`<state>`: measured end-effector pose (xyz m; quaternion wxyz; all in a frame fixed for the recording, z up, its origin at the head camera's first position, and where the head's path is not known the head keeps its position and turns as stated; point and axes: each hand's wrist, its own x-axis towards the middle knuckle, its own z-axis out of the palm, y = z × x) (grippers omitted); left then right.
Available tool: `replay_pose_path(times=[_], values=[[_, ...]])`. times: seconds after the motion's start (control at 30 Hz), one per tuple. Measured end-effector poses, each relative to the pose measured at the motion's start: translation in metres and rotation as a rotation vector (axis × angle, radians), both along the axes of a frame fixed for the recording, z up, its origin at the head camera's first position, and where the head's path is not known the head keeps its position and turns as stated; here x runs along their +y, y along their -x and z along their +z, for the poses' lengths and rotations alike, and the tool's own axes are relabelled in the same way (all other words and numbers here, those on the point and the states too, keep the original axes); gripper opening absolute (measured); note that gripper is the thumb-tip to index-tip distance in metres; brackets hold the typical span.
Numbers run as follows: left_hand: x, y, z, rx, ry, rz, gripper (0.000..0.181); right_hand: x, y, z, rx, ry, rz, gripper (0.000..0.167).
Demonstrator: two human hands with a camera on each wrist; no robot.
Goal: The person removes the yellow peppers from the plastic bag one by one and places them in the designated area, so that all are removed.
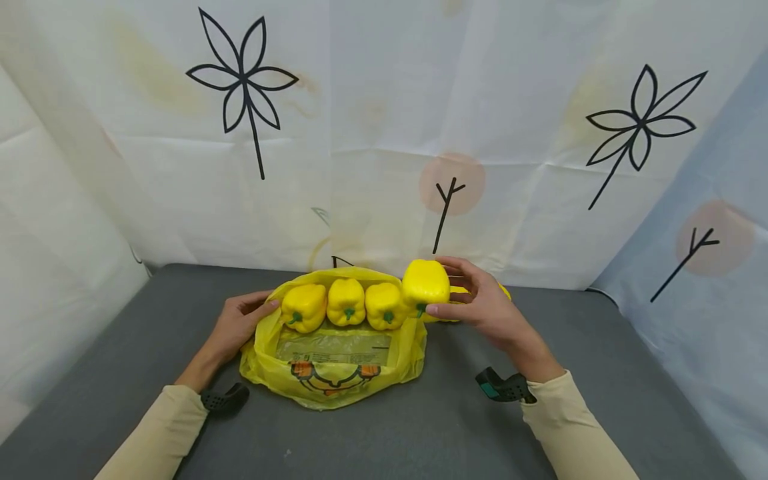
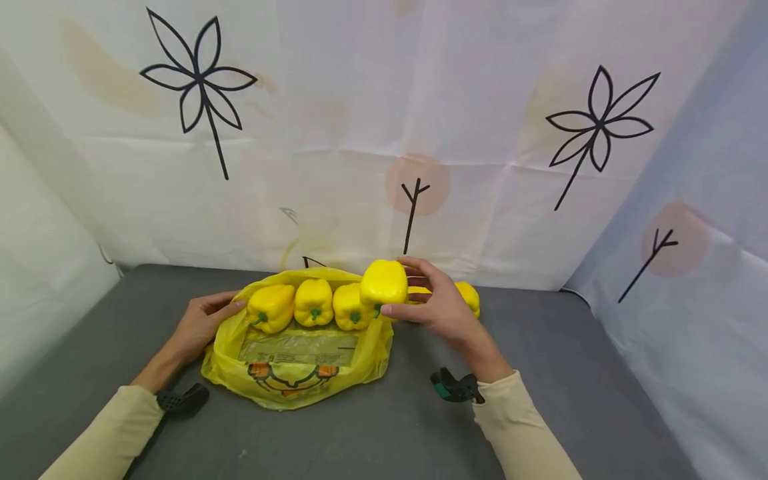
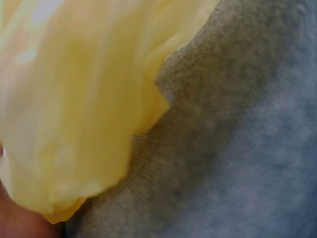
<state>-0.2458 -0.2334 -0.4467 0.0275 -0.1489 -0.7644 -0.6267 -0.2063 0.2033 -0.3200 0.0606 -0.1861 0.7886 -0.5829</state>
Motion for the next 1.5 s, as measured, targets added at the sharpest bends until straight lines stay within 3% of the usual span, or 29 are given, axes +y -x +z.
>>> replay_pose_path(times=[0.33,0.77,1.13,1.5], values=[[0.002,0.001,-0.002,-0.008,-0.007,-0.007,0.048,0.039,-0.005,0.003,-0.007,-0.027,-0.090,0.079],[0.003,0.000,-0.001,-0.018,-0.022,-0.007,0.049,0.082,0.003,-0.002,0.017,-0.056,-0.175,0.076],[0.002,0.000,0.000,-0.013,-0.019,-0.004,0.048,0.119,0.006,-0.004,0.022,-0.033,-0.243,0.073],[0.000,0.001,0.001,-0.006,-0.001,0.008,0.048,0.156,0.011,-0.019,-0.022,0.037,-0.276,0.076]])
